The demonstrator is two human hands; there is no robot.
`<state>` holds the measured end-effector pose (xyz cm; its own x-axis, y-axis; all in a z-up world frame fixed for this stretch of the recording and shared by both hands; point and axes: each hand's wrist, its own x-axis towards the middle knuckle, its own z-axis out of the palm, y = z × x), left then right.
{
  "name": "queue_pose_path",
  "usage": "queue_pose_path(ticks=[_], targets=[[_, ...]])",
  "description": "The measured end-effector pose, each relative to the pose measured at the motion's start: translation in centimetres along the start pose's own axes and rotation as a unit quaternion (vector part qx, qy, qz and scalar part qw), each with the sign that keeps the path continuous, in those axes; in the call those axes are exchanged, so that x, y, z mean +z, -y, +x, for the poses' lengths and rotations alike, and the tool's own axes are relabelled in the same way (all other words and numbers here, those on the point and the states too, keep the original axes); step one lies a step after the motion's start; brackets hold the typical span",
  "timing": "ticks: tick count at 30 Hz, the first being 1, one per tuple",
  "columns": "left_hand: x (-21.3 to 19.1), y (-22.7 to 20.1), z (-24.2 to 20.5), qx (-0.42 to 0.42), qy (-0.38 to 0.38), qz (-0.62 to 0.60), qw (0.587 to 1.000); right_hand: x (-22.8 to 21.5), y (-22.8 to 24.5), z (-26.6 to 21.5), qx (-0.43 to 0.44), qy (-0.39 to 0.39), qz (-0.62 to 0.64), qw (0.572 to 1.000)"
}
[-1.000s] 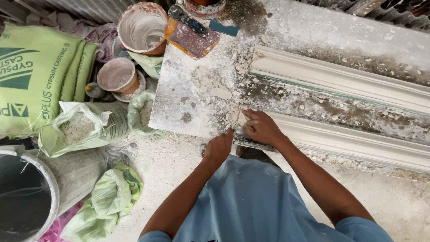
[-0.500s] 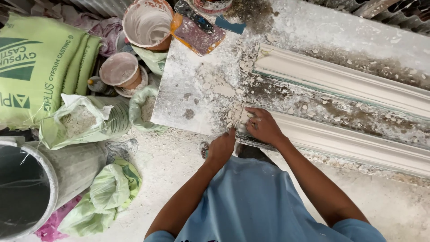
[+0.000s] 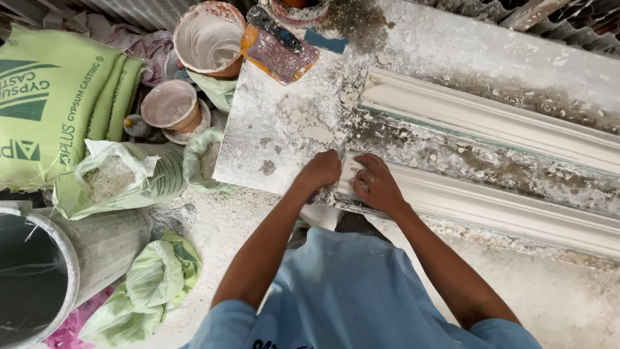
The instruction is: The user is using a scraper tool to refine and clean excess material from decorative gypsum ceiling moldings on a workbench.
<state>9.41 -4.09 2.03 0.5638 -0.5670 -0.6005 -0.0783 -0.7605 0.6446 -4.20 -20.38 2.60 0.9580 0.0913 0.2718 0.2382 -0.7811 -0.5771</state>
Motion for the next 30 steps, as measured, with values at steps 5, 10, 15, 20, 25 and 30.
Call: queue_pose_path(ticks=[5,10,15,20,25,30], targets=[[-1.4,3.4,-9.0,0.016,-0.024,-0.039,0.999,-0.1,-0.1,-0.5,-0.013,-0.015,-0.052,0.998],[4.0,6.7,-15.0,0.063,-0.158,0.187,0.968,1.0,-0.4,-1.0,-0.007,-0.028,-0.1,0.995],[6.4,6.9,-18.3,0.033,-0.164,0.291,0.942,1.1,-0.5,-0.9,0.017,-0.02,-0.113,0.993],[6.7,6.5,-14.0,0.071,-0.168,0.311,0.933,1.1,-0.4,-0.5,0.02,-0.023,-0.098,0.995],[6.0,5.9,-13.0,0.099,-0.206,0.318,0.92,0.9,-0.4,-0.4,0.008,-0.031,-0.092,0.995],[5.2,5.0,-12.0,0.071,-0.137,0.297,0.942,0.9,-0.3,-0.6,0.006,-0.032,-0.08,0.996]])
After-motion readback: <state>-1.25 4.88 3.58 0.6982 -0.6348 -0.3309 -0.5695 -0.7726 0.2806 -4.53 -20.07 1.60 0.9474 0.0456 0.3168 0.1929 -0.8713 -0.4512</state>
